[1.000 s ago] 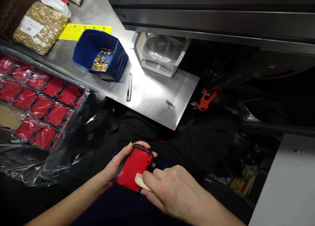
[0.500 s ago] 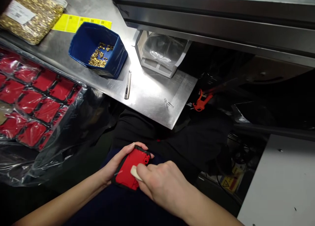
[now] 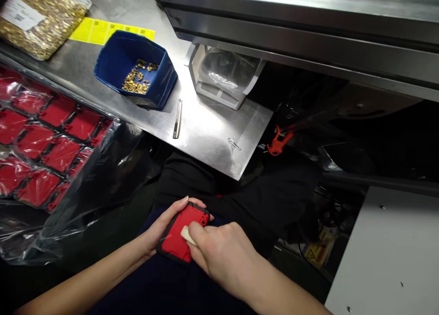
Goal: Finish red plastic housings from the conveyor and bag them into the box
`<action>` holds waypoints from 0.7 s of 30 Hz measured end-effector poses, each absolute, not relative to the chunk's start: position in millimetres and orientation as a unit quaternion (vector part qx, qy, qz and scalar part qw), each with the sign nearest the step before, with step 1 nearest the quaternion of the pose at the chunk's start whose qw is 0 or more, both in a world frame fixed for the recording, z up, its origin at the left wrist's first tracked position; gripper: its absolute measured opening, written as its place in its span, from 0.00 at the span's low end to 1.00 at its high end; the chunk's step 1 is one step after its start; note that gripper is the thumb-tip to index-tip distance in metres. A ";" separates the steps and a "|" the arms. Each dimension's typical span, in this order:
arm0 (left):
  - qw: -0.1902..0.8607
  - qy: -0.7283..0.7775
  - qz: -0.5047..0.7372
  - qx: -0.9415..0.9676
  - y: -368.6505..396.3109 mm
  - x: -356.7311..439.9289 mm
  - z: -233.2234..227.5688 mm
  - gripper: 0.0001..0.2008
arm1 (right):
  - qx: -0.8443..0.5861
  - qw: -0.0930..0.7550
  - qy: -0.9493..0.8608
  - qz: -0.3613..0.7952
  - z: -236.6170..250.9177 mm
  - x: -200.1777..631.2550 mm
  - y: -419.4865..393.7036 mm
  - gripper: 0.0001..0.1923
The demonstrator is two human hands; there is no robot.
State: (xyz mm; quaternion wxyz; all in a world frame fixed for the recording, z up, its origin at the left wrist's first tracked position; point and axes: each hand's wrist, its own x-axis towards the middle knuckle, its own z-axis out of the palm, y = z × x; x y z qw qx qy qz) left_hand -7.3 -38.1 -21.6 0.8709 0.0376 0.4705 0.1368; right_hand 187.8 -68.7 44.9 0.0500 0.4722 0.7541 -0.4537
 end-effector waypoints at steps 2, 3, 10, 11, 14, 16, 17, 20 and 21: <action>0.874 0.466 0.132 0.033 -37.6 -7.3 -21.7 0.22 | 0.476 0.054 0.746 -0.462 46.3 186.3 -67.8 0.07; 0.876 0.462 0.133 0.037 -37.4 -7.5 -22.0 0.22 | 0.473 0.057 0.745 -0.466 47.0 185.6 -67.6 0.07; 0.871 0.474 0.127 0.019 -37.9 -10.1 -25.0 0.23 | 0.489 0.071 0.733 -0.467 49.4 185.6 -62.4 0.07; 0.871 0.475 0.126 0.021 -37.9 -10.1 -25.1 0.22 | 0.489 0.072 0.731 -0.471 49.6 185.6 -61.4 0.07; 0.870 0.476 0.127 0.019 -37.8 -9.7 -24.9 0.22 | 0.479 0.070 0.741 -0.466 49.3 183.7 -58.3 0.07; 0.871 0.474 0.128 0.006 -37.6 -9.9 -24.8 0.23 | 0.486 0.068 0.738 -0.463 48.7 182.2 -56.2 0.06; 0.873 0.471 0.126 0.005 -37.4 -10.2 -24.6 0.23 | 0.490 0.068 0.734 -0.466 48.4 181.6 -55.5 0.06; 0.877 0.463 0.127 0.020 -36.9 -11.3 -24.2 0.22 | 0.477 0.064 0.733 -0.480 47.5 180.2 -54.6 0.06; 0.877 0.461 0.130 0.024 -36.8 -11.6 -24.2 0.22 | 0.472 0.063 0.737 -0.480 47.2 179.9 -54.4 0.07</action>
